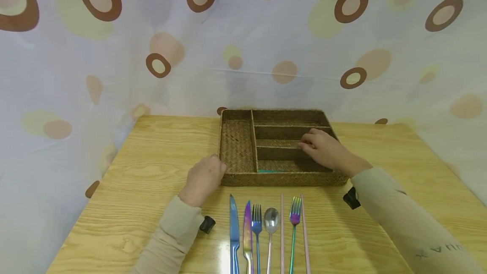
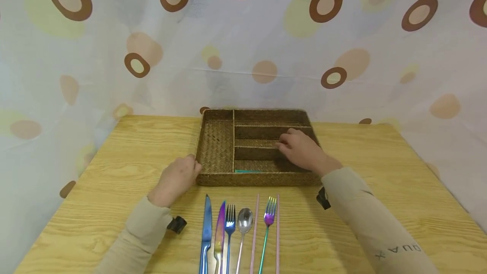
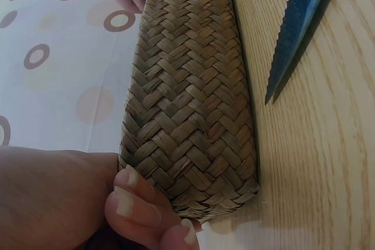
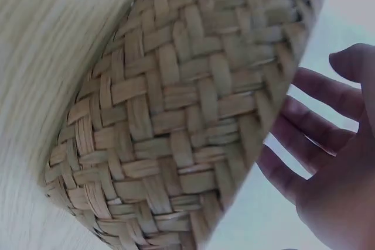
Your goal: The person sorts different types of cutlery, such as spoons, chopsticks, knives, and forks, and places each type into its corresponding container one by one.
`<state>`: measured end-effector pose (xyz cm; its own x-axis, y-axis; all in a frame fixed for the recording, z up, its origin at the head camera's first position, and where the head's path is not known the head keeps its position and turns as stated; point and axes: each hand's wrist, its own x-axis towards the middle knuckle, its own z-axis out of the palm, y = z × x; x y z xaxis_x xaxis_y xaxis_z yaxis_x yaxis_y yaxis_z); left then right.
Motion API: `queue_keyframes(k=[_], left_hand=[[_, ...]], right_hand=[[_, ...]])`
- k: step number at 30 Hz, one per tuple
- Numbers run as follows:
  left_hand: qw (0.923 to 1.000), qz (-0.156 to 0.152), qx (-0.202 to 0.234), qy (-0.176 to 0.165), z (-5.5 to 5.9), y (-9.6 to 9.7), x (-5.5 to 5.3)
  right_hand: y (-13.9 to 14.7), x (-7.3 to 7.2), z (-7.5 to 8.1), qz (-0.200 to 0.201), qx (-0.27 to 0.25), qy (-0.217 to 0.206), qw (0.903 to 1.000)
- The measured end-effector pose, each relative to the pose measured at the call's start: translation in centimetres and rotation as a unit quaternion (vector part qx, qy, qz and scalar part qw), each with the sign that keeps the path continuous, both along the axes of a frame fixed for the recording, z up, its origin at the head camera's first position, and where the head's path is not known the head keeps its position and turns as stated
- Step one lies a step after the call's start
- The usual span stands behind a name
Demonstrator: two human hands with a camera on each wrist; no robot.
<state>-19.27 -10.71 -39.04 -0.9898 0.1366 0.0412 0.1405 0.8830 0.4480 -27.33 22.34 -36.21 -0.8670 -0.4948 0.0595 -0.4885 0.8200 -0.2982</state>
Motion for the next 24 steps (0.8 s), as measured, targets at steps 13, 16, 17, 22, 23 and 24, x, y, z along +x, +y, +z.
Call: queue_keyframes(k=[13, 16, 17, 22, 23, 24], left_hand=[[1.0, 0.004, -0.003, -0.005, 0.1, -0.1, -0.1], [1.0, 0.001, -0.005, -0.005, 0.1, -0.1, -0.1], [1.0, 0.0, -0.007, -0.005, 0.1, -0.1, -0.1], [1.0, 0.002, -0.006, -0.002, 0.0, 0.0, 0.0], [1.0, 0.004, -0.003, -0.004, 0.1, 0.0, 0.0], [1.0, 0.007, 0.0, -0.006, 0.1, 0.0, 0.0]], right_hand=[[-1.0, 6.2, 1.5, 0.033, -0.041, 0.142, 0.9885], [-1.3, 8.2, 1.2, 0.045, -0.04, 0.13, 0.9897], [-1.4, 8.9, 1.0, 0.05, -0.037, 0.115, 0.9913], [-1.4, 11.7, -0.1, 0.097, -0.031, -0.017, 0.9947], [-1.4, 12.3, -0.3, 0.111, -0.035, -0.051, 0.9919], [-1.3, 12.8, -0.6, 0.128, -0.04, -0.085, 0.9874]])
